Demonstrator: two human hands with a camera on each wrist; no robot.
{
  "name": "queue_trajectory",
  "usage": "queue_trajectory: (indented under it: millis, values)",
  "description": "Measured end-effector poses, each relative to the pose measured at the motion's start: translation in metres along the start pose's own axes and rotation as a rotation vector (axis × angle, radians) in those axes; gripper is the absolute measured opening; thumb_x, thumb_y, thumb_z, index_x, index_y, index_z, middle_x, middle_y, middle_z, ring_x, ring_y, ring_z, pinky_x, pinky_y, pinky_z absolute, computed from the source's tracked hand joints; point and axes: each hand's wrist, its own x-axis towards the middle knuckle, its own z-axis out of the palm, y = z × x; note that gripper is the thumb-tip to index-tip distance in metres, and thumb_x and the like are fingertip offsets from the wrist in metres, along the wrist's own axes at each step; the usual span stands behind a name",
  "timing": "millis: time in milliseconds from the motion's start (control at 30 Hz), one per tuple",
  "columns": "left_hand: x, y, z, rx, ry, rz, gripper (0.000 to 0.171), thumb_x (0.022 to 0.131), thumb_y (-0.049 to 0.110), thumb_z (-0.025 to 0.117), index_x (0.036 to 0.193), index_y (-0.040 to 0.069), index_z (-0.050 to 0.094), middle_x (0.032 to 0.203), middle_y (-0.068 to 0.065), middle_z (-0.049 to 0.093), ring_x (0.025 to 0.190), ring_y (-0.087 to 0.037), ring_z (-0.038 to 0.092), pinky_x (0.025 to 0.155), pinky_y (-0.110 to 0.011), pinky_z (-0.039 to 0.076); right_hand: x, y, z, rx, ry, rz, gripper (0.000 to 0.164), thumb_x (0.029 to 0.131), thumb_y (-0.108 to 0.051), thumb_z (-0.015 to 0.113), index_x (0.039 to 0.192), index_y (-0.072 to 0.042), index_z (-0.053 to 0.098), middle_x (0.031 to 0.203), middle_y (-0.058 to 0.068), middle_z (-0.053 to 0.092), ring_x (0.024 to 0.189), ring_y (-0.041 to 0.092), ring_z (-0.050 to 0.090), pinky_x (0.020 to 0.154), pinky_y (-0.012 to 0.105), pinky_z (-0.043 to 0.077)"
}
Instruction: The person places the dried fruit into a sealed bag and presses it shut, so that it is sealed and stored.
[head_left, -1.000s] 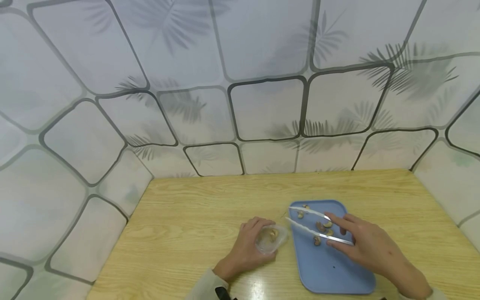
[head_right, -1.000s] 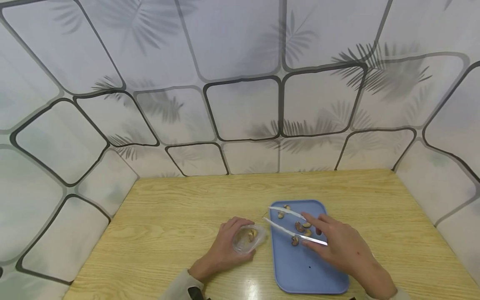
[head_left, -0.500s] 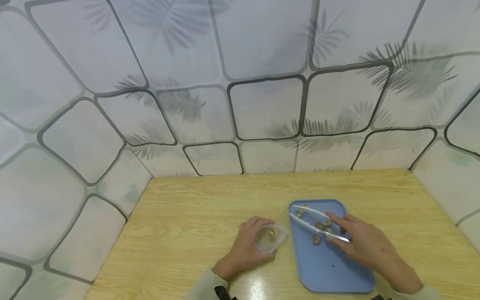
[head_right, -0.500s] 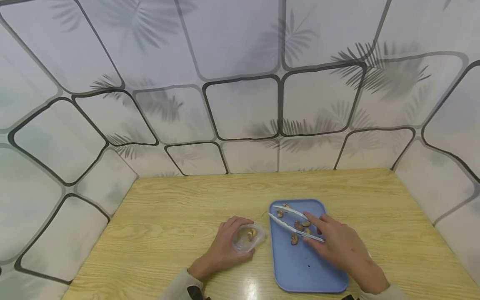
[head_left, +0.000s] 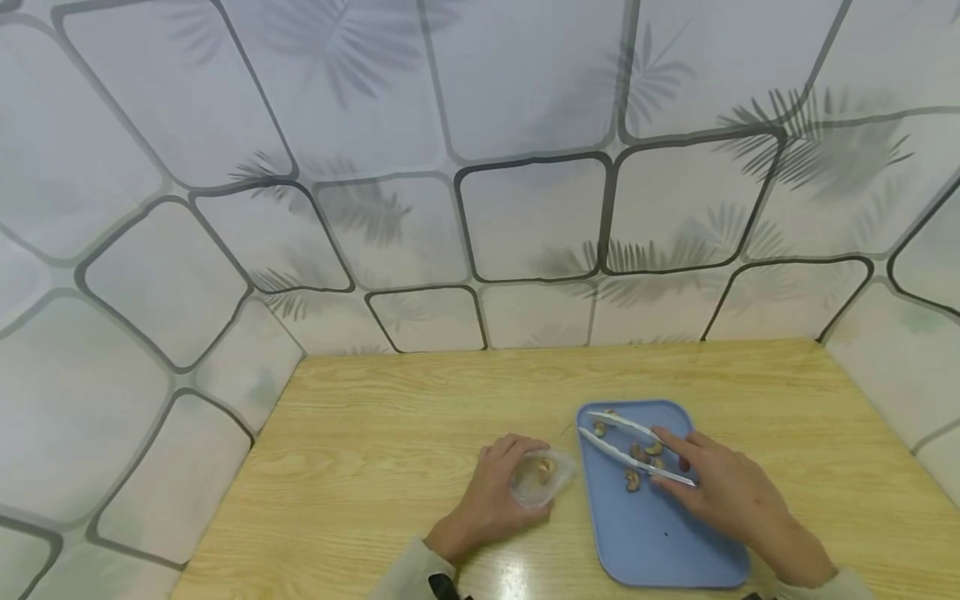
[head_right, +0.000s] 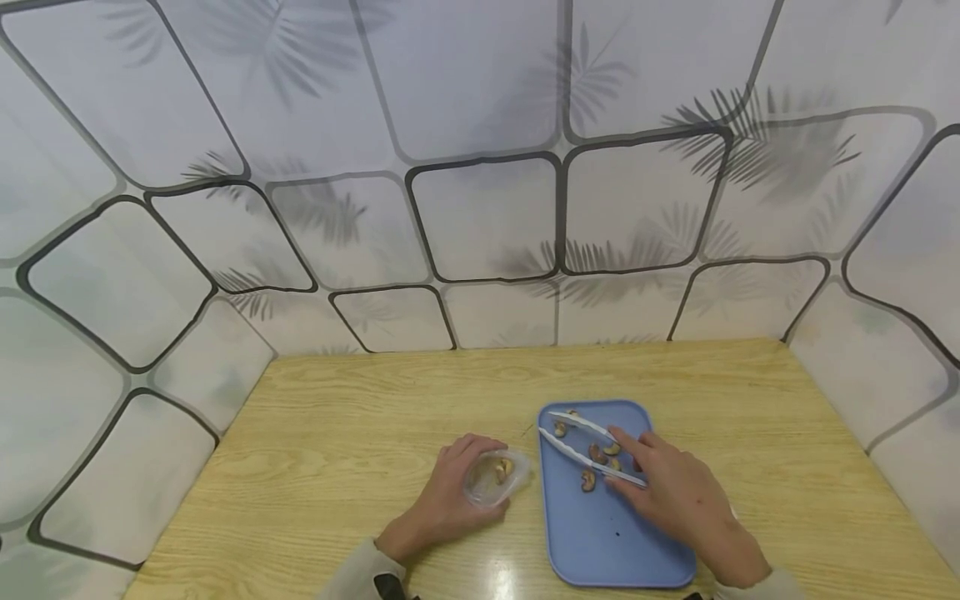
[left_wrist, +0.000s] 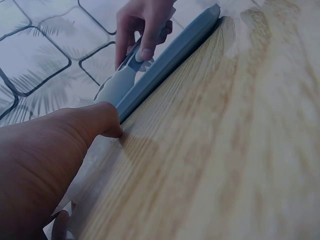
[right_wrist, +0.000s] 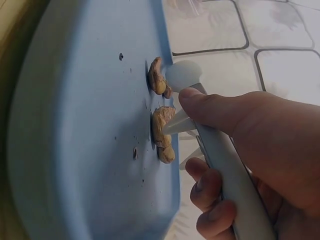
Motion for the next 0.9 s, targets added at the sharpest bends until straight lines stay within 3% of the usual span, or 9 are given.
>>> queue_trajectory:
  millis: [633,900]
  values:
    - [0.0006,0.0016,-0.0002,0.008,-0.003,-0.022,0.073,0.075,0.032,0.093,0.142,0.024,0.064,0.134,0.005,0.068,0.119,-0.011,0.061,0.099,-0.031,0.039,-0.0001,0.0040,-0.0043,-0.007,-0.060,0.025,0.067,0.088,-0.038,0.090,0.146,-0.009,0.069,0.091,-0.006,0.067,0.066,0.003,0.047,0.055,0.024,0.040]
    - [0.0003,0.0034,-0.0009,0.008,0.002,-0.015,0.073,0.075,0.031,0.092,0.142,0.024,0.064,0.133,0.005,0.069,0.118,-0.011,0.061,0.098,-0.030,0.039,-0.0018,0.0090,-0.0058,0.002,-0.031,-0.014,0.062,0.088,-0.035,0.090,0.141,-0.009,0.073,0.084,-0.010,0.063,0.067,0.002,0.044,0.057,0.024,0.039]
